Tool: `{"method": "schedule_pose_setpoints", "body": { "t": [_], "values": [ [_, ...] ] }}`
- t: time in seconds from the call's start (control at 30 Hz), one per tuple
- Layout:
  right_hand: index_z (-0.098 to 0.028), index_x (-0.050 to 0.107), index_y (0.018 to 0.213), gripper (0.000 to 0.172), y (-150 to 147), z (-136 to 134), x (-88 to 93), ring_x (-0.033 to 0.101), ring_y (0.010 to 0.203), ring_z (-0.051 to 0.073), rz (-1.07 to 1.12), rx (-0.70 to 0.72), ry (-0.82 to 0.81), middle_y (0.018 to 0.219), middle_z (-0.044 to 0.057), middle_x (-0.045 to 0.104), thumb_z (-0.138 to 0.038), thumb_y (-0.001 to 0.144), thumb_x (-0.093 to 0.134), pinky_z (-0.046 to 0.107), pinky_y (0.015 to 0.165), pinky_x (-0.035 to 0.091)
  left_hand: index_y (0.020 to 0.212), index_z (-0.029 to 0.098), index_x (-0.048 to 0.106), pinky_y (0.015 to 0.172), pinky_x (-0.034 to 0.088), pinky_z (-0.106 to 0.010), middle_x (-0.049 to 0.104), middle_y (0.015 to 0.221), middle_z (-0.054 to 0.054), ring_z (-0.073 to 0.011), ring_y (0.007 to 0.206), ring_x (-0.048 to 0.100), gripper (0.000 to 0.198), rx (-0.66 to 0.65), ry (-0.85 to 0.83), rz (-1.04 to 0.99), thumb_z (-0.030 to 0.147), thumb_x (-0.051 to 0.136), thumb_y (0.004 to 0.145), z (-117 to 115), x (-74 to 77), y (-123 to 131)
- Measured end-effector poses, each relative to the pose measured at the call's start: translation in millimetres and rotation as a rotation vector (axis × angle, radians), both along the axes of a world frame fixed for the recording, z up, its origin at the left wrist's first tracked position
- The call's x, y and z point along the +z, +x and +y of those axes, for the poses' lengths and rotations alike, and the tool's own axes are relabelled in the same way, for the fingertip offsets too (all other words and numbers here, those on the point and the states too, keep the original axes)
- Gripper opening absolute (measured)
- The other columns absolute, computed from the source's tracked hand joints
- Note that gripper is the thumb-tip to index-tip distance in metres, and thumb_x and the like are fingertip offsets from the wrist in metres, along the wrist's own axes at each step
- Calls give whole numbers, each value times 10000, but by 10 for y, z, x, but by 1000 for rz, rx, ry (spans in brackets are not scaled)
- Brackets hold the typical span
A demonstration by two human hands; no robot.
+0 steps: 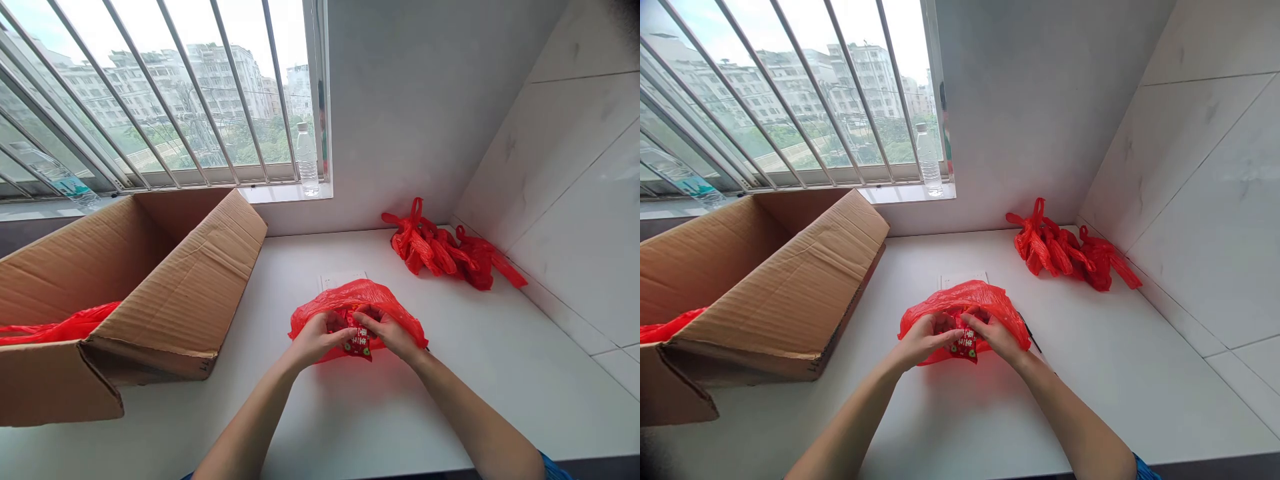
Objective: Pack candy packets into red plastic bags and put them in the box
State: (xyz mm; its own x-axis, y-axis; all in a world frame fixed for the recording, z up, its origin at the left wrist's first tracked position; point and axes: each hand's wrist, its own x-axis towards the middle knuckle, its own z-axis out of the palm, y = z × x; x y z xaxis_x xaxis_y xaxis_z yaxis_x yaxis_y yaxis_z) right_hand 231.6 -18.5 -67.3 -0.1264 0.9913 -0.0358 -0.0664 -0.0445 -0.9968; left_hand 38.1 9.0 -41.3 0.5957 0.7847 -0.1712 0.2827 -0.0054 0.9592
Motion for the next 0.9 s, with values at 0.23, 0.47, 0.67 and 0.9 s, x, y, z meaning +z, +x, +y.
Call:
{"method": "schedule_pose_setpoints", "body": {
  "t": [0.23,0.47,0.67,0.9],
  "values": [
    [-267,723,753,544,98,-33,-11,701,745,236,-60,-61,-49,763,31,732,-734,875,471,387,753,585,1106,130,675,793,605,-344,727,1012,-110,-222,865,712,452,69,-156,-152,473,732,818,-3,37,-1],
    [-259,711,783,371,121,-36,13,683,741,207,-121,-55,25,767,3,715,-605,864,604,340,751,565,994,153,712,861,606,-363,748,1007,-97,-237,903,724,430,117,-122,-106,555,600,895,21,62,-40],
    [-248,669,646,416,148,-38,-34,681,714,222,-218,-144,-17,681,-1,697,-617,833,634,360,779,557,785,164,696,745,621,-335,747,773,-52,-209,714,718,431,214,-90,-59,566,582,890,60,-24,-53],
    [-260,697,661,383,158,-37,-45,689,803,240,-203,-185,-31,769,5,732,-612,807,660,386,865,553,774,165,685,753,614,-321,740,743,-36,-212,736,727,443,196,-108,-80,583,585,880,64,-19,-78]
  ]
}}
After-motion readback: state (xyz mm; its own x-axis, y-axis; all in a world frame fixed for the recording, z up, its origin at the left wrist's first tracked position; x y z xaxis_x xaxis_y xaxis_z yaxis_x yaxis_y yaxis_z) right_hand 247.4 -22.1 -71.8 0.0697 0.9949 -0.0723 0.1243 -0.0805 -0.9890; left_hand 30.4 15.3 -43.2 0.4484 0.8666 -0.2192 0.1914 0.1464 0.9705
